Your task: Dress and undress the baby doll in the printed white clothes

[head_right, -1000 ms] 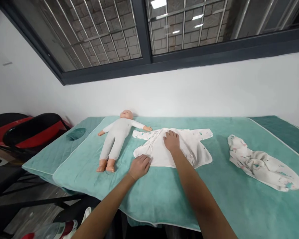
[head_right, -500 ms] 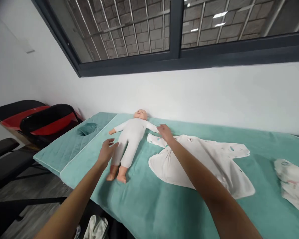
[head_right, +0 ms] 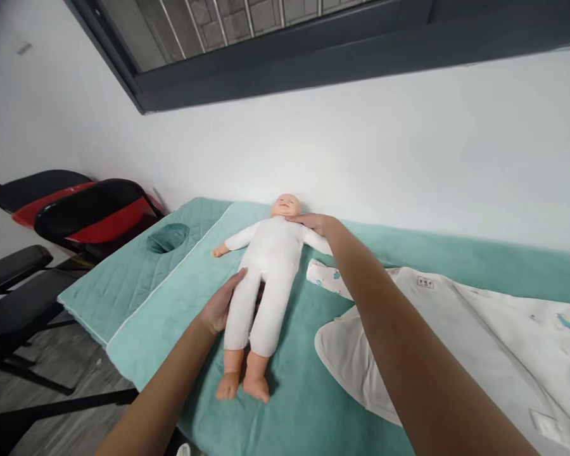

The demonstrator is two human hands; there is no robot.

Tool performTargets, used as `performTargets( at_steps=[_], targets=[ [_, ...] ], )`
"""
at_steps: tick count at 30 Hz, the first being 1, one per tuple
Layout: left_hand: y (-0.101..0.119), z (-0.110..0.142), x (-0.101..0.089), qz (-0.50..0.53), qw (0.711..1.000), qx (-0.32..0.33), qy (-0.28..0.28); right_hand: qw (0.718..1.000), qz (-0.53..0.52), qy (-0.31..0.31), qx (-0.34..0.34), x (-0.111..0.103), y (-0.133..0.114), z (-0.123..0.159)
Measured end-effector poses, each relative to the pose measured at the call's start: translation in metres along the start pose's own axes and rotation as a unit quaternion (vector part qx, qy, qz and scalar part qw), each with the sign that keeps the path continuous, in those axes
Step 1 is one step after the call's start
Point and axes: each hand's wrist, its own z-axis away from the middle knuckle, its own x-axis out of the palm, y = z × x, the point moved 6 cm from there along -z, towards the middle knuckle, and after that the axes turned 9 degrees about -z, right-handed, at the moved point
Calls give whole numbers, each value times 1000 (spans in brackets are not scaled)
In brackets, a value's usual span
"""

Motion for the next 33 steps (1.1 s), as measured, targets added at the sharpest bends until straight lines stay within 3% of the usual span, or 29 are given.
performTargets(
  at_steps=[3, 6, 8, 11, 14, 19, 23, 27, 30, 33],
  targets=[
    [2, 6, 7, 8, 1000, 14, 19, 1000, 6, -1, 6, -1, -6, 11],
    [4, 25, 29, 4, 999, 45, 15, 999, 2, -34, 8, 6, -24, 45],
    [4, 41, 53, -5, 997, 71, 4, 999, -1, -35, 3, 9, -41, 80],
    [0, 65, 99, -8, 994, 107, -14, 1000, 0, 22, -18, 5, -65, 143],
    [-19, 81, 154, -9, 993, 98, -59, 997, 10, 71, -22, -11, -72, 215],
    [-90, 88, 248, 19, 989, 35, -143, 995, 51, 89, -20, -52, -36, 329],
    [-150, 84, 303, 54, 984, 15, -170, 984, 74, 159, -42, -88, 13, 393],
    [-187, 72, 327, 59, 986, -25, -153, 938, 155, 303, -69, -121, 50, 428],
    [-196, 64, 332, 55, 987, -32, -146, 921, 180, 338, -70, -131, 67, 433],
    [-201, 59, 329, 36, 988, -24, -151, 908, 215, 352, -81, -133, 69, 430]
  ],
)
